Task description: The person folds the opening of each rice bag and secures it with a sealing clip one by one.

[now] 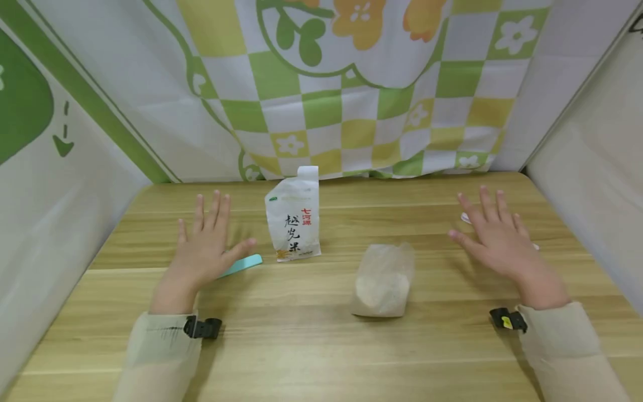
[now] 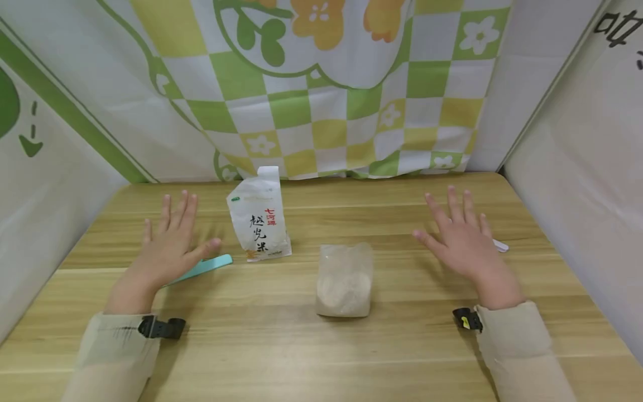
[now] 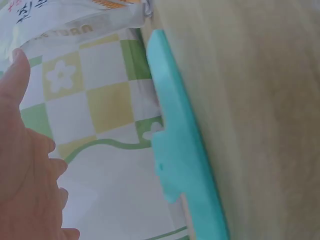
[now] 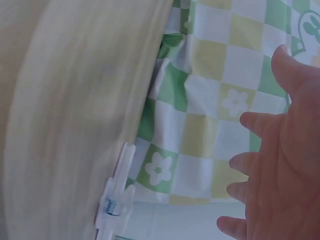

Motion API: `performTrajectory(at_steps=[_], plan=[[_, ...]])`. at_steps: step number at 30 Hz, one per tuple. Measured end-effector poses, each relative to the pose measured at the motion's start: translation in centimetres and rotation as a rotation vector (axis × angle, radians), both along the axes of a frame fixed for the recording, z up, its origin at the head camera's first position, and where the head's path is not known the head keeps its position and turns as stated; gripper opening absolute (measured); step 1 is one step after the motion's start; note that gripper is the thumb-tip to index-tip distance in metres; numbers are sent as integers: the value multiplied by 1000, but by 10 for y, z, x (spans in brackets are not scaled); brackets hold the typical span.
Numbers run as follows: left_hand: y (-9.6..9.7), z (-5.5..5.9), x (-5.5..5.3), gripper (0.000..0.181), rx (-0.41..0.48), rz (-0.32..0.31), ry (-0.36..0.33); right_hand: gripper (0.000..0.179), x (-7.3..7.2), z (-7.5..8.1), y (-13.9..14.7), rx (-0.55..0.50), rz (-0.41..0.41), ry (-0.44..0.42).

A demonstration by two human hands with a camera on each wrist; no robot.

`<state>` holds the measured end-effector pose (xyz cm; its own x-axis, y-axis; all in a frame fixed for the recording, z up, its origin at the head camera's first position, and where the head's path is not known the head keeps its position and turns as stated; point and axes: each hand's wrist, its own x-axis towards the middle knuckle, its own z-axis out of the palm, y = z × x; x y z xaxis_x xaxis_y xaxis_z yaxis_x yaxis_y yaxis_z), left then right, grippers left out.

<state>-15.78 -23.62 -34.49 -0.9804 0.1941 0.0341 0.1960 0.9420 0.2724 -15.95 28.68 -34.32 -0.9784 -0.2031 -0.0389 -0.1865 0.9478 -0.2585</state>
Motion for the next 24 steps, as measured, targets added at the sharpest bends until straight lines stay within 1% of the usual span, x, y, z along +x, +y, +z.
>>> performTrajectory(at_steps=[5, 9, 12, 16, 19, 22, 24], plan=[[-4, 6, 3, 97, 14, 16, 58, 78, 4, 6, -2, -34, 22, 13], [-5, 13, 5, 96, 15, 24, 140, 77, 7, 11, -5, -50, 42, 38], [-3, 18, 6, 93, 3, 15, 206, 76, 10, 15, -7, -50, 52, 54], [0, 24, 9, 90, 1, -6, 254, 76, 14, 21, -10, -48, 57, 58], [4, 29, 11, 87, 29, -30, 286, 76, 17, 25, -13, -53, 65, 57], [9, 35, 15, 84, 66, -63, 341, 76, 20, 29, -17, -60, 77, 59], [12, 38, 17, 81, 98, -88, 401, 76, 23, 31, -20, -64, 89, 55]])
